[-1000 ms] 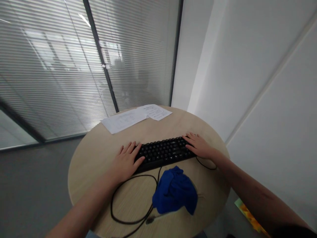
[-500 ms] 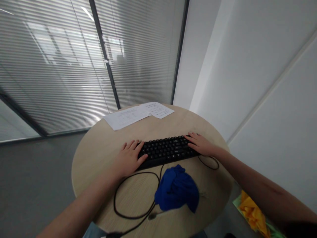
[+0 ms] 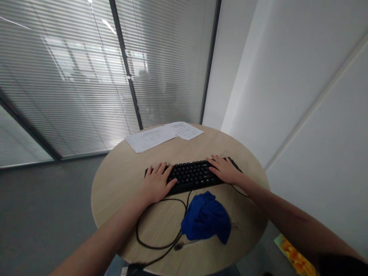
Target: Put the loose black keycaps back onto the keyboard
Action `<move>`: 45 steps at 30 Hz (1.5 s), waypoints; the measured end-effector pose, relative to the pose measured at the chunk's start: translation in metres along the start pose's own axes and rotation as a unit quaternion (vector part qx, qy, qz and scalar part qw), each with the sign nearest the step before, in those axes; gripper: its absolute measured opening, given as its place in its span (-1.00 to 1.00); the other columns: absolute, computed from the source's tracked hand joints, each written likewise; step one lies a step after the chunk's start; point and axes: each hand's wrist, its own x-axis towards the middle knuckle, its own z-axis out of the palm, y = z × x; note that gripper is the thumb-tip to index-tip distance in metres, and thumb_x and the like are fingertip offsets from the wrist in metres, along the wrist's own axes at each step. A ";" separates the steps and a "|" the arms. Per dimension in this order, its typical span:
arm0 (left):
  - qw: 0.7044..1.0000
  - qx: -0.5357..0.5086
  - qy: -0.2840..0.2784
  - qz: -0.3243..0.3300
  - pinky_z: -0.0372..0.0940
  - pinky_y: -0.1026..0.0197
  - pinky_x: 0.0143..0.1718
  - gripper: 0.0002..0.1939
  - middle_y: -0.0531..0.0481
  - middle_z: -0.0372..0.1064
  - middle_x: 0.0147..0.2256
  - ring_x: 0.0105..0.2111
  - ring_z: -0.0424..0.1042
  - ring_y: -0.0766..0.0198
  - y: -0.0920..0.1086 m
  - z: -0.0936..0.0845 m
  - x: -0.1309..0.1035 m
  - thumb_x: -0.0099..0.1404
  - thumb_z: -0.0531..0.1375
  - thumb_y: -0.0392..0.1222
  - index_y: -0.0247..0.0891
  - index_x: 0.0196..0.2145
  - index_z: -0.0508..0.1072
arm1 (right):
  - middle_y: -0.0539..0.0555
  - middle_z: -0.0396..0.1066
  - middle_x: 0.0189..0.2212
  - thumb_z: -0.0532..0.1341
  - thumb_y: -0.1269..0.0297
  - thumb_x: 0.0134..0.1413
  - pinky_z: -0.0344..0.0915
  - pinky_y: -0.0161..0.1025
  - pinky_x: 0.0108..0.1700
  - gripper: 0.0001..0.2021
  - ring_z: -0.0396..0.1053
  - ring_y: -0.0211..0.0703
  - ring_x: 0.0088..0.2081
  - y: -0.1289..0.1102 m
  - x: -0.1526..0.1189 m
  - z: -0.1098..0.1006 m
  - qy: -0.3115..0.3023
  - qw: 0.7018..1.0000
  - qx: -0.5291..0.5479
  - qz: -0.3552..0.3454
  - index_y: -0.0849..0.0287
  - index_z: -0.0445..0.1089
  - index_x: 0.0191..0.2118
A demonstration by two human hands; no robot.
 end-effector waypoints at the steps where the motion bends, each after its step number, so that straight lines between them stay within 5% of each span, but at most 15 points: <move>1: 1.000 -0.006 0.006 0.004 -0.04 -0.39 0.34 -0.32 -0.32 0.09 0.38 0.37 0.08 -0.21 -0.001 0.001 0.000 0.48 -0.05 0.20 -0.23 0.38 0.19 | 0.13 -0.14 0.45 -0.23 -0.11 0.46 -0.04 0.38 0.38 -0.39 -0.07 0.19 0.44 0.001 0.000 0.000 0.000 1.000 0.002 -0.003 -0.08 -0.04 0.48; 8: 0.999 -0.053 0.012 0.001 -0.01 -0.38 0.34 -0.37 -0.34 0.14 0.35 0.36 0.12 -0.21 0.000 -0.007 0.003 0.48 0.00 0.14 -0.25 0.34 0.25 | 0.18 -0.14 0.45 -0.19 -0.04 0.47 -0.05 0.43 0.36 -0.41 -0.07 0.23 0.44 -0.004 -0.002 -0.010 -0.003 1.000 -0.006 0.003 0.01 -0.01 0.48; 11: 0.998 -0.064 0.009 0.000 0.03 -0.27 0.36 -0.41 -0.32 0.07 0.38 0.38 0.09 -0.12 -0.002 -0.019 -0.011 0.51 -0.04 0.07 -0.26 0.36 0.22 | 0.17 -0.13 0.44 -0.11 0.03 0.46 -0.14 0.43 0.39 -0.45 -0.13 0.24 0.46 -0.010 -0.022 -0.019 0.084 0.996 -0.003 -0.013 0.06 0.11 0.44; 14: 0.994 -0.096 0.034 0.051 0.06 -0.20 0.37 -0.46 -0.33 0.07 0.37 0.36 0.12 -0.09 -0.004 -0.037 -0.043 0.50 0.00 0.04 -0.29 0.28 0.33 | 0.15 0.07 0.38 -0.05 0.06 0.45 -0.02 0.22 0.44 -0.51 0.04 0.07 0.41 -0.021 -0.060 -0.032 0.169 0.978 0.068 -0.104 0.08 0.29 0.33; 17: 0.984 -0.126 0.019 0.123 0.15 -0.19 0.33 -0.56 -0.28 0.17 0.32 0.31 0.20 -0.09 -0.003 -0.056 -0.085 0.46 0.11 0.02 -0.22 0.17 0.46 | 0.12 0.24 0.28 0.03 0.06 0.43 0.20 0.01 0.37 -0.56 0.22 -0.07 0.31 -0.038 -0.102 -0.044 0.136 0.961 0.146 -0.193 0.03 0.37 0.27; 22: 0.969 -0.157 -0.061 0.183 0.29 -0.11 0.25 -0.59 -0.17 0.28 0.27 0.23 0.32 -0.03 0.010 -0.070 -0.134 0.36 0.27 -0.04 -0.12 0.13 0.48 | 0.07 0.17 0.33 0.26 0.04 0.26 0.23 0.01 0.36 -0.47 0.23 -0.02 0.30 -0.068 -0.137 -0.049 0.031 0.955 0.155 -0.251 -0.12 0.31 0.32; 26: 0.965 -0.165 -0.083 0.188 0.32 -0.10 0.22 -0.61 -0.16 0.38 0.18 0.18 0.38 -0.02 0.014 -0.063 -0.146 0.32 0.31 -0.11 -0.11 0.09 0.50 | 0.06 0.19 0.32 0.30 0.11 0.23 0.20 -0.01 0.38 -0.44 0.24 -0.04 0.30 -0.076 -0.132 -0.043 -0.002 0.950 0.164 -0.265 -0.11 0.30 0.33; 33: 0.969 -0.154 -0.043 0.190 0.39 0.03 0.08 -0.80 -0.11 0.48 0.01 0.00 0.48 0.09 0.011 -0.053 -0.139 0.40 0.19 -0.21 -0.15 -0.08 0.57 | 0.10 0.44 0.10 0.13 0.19 0.35 0.37 -0.11 0.21 -0.63 0.43 -0.13 0.10 -0.066 -0.104 -0.029 0.007 0.943 0.248 -0.223 0.04 0.44 0.20; 40: 0.972 -0.072 -0.051 0.219 0.39 0.07 -0.12 -0.80 -0.06 0.50 -0.24 -0.22 0.47 0.14 0.019 -0.052 -0.128 0.43 0.11 -0.29 -0.21 -0.19 0.55 | 0.10 0.47 0.05 0.11 0.13 0.32 0.36 -0.08 0.24 -0.63 0.44 -0.09 0.09 -0.058 -0.079 -0.030 0.175 0.932 0.309 -0.068 0.12 0.50 0.10; 45: 0.973 -0.055 -0.027 0.221 0.39 0.08 -0.16 -0.86 -0.09 0.45 -0.30 -0.27 0.44 0.13 0.022 -0.047 -0.124 0.35 0.13 -0.32 -0.26 -0.30 0.50 | 0.11 0.48 0.04 0.12 0.08 0.30 0.38 -0.06 0.22 -0.61 0.45 -0.07 0.06 -0.047 -0.078 -0.048 0.249 0.914 0.319 -0.023 0.13 0.50 0.10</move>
